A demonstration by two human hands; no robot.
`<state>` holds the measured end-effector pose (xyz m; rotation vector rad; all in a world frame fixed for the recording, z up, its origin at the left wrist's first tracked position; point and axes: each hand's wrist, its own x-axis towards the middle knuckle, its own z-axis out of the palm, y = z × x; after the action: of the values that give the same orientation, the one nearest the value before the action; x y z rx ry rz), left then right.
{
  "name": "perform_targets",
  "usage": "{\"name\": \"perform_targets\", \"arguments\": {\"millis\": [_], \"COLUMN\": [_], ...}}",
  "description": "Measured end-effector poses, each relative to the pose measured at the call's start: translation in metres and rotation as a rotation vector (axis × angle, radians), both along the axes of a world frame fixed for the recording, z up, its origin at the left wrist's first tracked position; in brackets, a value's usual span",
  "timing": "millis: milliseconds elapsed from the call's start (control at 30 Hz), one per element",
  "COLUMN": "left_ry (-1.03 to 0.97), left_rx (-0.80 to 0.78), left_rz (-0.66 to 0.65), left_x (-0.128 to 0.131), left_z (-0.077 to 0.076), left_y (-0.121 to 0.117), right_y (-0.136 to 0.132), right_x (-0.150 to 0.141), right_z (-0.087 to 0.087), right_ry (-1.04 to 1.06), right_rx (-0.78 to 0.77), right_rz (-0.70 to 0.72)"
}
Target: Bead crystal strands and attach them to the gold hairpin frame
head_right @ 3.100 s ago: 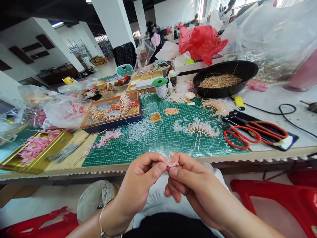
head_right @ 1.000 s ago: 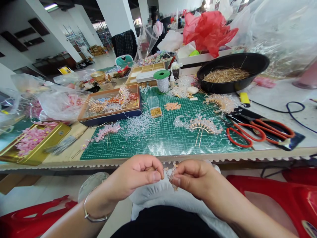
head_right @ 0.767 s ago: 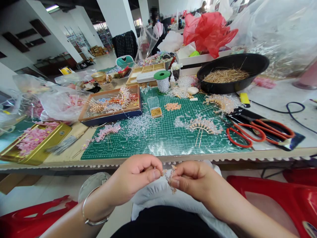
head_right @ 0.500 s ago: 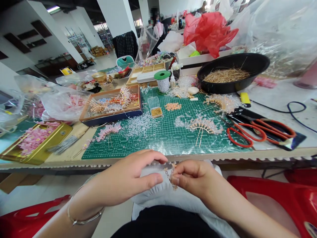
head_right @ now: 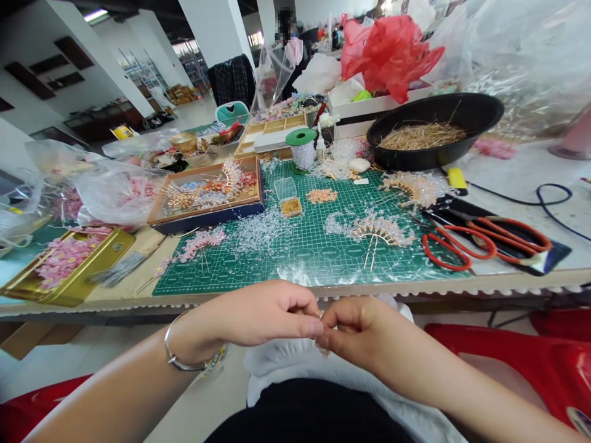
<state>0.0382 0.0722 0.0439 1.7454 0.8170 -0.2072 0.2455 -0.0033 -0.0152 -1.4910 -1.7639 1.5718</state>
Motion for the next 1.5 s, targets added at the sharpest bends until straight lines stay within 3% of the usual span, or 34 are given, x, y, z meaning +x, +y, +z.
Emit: {"name": "perform_targets", "arguments": {"millis": [133, 200, 367, 533, 667, 800, 900, 1000, 1100, 1233, 1400, 1500], "left_ry": [-0.042, -0.067, -0.138, -0.343, -0.562, -0.727, -0.776, -0.769, -0.694, -0.525, -0.243, -0.115], "left_rx": [-0.053, -0.065, 0.002, 0.034, -0.239, -0.603, -0.712, -0.699, -0.663, -0.620, -0.267, -0.128], "left_rz": [0.054, 0.123, 0.370, 0.595, 0.794, 0.798, 0.768, 0.725, 0.620, 0.416, 0.175, 0.093], "left_x": [-0.001, -0.002, 0.001, 0.011, 0.016, 0.016, 0.013, 0.008, 0.003, -0.005, -0.009, -0.007], "left_z": [-0.005, -0.008, -0.015, -0.025, -0.035, -0.039, -0.038, -0.036, -0.034, -0.030, -0.018, -0.014], "left_y": [0.001, -0.002, -0.014, -0.023, -0.028, -0.030, -0.030, -0.031, -0.031, -0.025, -0.015, -0.012], "right_y": [0.000, 0.000, -0.004, -0.009, -0.010, -0.008, -0.003, 0.003, 0.007, 0.006, 0.002, 0.000], "right_x": [0.000, 0.000, -0.004, -0.017, -0.024, -0.021, -0.014, -0.009, -0.007, -0.003, 0.005, 0.005], "right_z": [0.007, 0.010, 0.008, 0.001, -0.005, -0.014, -0.021, -0.021, -0.010, 0.011, 0.021, 0.022], "right_ry": [-0.089, -0.178, -0.414, -0.440, -0.411, -0.371, -0.323, -0.261, -0.192, -0.102, -0.203, -0.134], "right_rx": [0.111, 0.291, 0.933, 1.155, 1.289, 1.347, 1.342, 1.252, 1.053, 0.838, 0.369, 0.141], "right_rz": [-0.008, -0.012, -0.054, -0.144, -0.151, -0.116, -0.119, -0.175, -0.183, -0.030, 0.103, 0.123]}}
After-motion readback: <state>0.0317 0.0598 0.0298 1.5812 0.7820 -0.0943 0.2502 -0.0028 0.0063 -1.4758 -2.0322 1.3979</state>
